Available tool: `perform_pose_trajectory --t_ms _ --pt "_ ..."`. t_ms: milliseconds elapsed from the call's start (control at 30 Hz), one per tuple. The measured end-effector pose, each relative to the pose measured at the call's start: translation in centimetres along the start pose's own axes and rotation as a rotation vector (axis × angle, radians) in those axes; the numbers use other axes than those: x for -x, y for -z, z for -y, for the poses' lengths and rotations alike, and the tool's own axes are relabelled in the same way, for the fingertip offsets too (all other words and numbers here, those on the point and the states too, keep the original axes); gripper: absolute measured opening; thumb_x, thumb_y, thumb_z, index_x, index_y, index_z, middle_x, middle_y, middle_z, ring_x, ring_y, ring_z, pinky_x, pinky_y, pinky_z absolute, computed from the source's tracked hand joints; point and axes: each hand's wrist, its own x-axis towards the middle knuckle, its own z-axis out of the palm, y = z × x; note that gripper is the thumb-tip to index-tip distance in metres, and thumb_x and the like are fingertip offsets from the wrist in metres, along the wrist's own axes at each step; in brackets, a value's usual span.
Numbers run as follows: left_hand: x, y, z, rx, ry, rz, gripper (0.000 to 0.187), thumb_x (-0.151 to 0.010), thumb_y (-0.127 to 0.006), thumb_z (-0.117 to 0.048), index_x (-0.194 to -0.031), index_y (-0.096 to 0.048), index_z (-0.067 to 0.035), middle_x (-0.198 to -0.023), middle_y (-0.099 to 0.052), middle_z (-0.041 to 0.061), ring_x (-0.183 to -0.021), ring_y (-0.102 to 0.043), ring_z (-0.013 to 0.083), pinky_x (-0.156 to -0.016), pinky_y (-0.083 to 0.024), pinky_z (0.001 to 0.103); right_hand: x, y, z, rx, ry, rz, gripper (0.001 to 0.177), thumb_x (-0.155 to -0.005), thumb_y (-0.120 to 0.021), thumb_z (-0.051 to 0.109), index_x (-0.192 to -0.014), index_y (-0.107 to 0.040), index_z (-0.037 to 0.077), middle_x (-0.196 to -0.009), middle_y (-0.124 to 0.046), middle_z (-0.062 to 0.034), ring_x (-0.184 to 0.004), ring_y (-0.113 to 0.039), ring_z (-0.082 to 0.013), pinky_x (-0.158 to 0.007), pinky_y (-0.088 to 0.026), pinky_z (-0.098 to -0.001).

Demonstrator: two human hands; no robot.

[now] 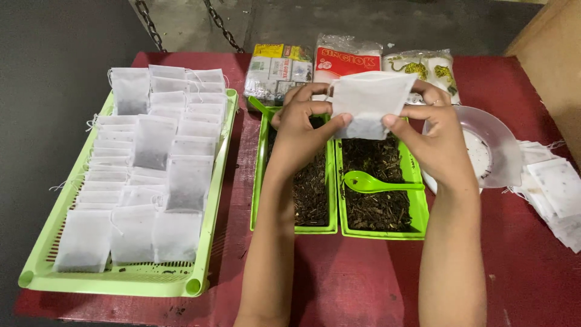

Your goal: Filling small filter bags with loose tea leaves using a plastic spoon

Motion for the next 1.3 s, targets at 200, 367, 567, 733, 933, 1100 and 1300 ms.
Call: perform_pose_trajectory --t_ms 200,367,567,733,933,1100,1300 --pt "-0.1 0.7 0.8 -0.205 0.186 0.005 0.033 -0.075 -0.082 -0.046 -0.067 -0.070 -0.017 -0.130 -0.066 -0.005 -0.129 -0.046 0.0230 -0.098 -0.025 0.044 -0.2 -0.3 0.5 0.153 -0.029 -0.022 0.015 -0.087 -0.083 0.031 -0.088 -0.077 0.017 -0.142 -0.060 -0.0039 -0.139 -0.040 -0.0302 -0.114 -0.028 -0.0503" --pt "1.0 0.8 0.8 -0.164 0.071 0.013 0.021 -0.085 -0.077 -0.028 -0.076 -0.072 -0.010 -0.117 -0.065 0.013 -0.127 -0.047 0.0387 -0.103 -0.024 0.070 0.1 -0.7 0.4 0.153 -0.019 0.010 0.015 -0.090 -0.082 0.022 -0.087 -0.074 0.009 -0.135 -0.058 -0.0160 -0.134 -0.036 -0.0469 -0.104 -0.015 -0.0797" --pt "1.0 0.4 1.7 -0.185 0.014 -0.005 0.019 -0.078 -0.084 -0.026 -0.076 -0.075 -0.009 -0.105 -0.066 0.014 -0.121 -0.051 0.0406 -0.104 -0.035 0.058 0.6 -1.1 -0.3 0.207 -0.062 0.052 0.012 -0.088 -0.081 0.020 -0.086 -0.075 0.010 -0.129 -0.061 -0.0187 -0.130 -0.041 -0.0463 -0.104 -0.022 -0.0731" --pt "0.8 0.1 1.1 -0.220 0.004 -0.021 0.021 -0.073 -0.087 -0.026 -0.076 -0.076 -0.008 -0.102 -0.065 0.014 -0.118 -0.052 0.0408 -0.102 -0.039 0.054 0.7 -1.0 -1.7 0.263 -0.048 0.028 0.015 -0.086 -0.082 0.025 -0.088 -0.075 0.012 -0.128 -0.063 -0.0163 -0.129 -0.044 -0.0463 -0.102 -0.028 -0.0683" --pt "-0.8 -1.6 1.4 -0.348 -0.036 0.037 0.015 -0.076 -0.082 -0.030 -0.079 -0.077 -0.016 -0.101 -0.068 0.010 -0.114 -0.056 0.0386 -0.101 -0.041 0.049 1.0 0.6 -2.6 0.345 -0.097 -0.013 0.015 -0.090 -0.079 0.028 -0.096 -0.075 0.014 -0.132 -0.064 -0.0108 -0.130 -0.044 -0.0414 -0.100 -0.022 -0.0671" --pt "-2.6 -4.6 -1.0 -0.357 -0.102 0.058 0.014 -0.073 -0.082 -0.032 -0.076 -0.076 -0.020 -0.094 -0.068 0.008 -0.108 -0.058 0.0394 -0.095 -0.045 0.048 1.5 4.1 -7.1 0.409 0.002 -0.062 0.017 -0.090 -0.081 0.030 -0.097 -0.075 0.016 -0.127 -0.065 -0.0160 -0.129 -0.050 -0.0394 -0.111 -0.029 -0.0509" --pt "-5.4 -13.1 -2.4 -0.479 0.027 0.114 0.004 -0.072 -0.079 -0.029 -0.071 -0.077 -0.025 -0.106 -0.066 0.005 -0.115 -0.049 0.0360 -0.096 -0.026 0.069 3.2 9.0 -10.3 0.489 -0.187 -0.193 0.016 -0.092 -0.086 0.030 -0.098 -0.079 0.018 -0.125 -0.065 -0.0047 -0.123 -0.047 -0.0298 -0.100 -0.037 -0.0414"
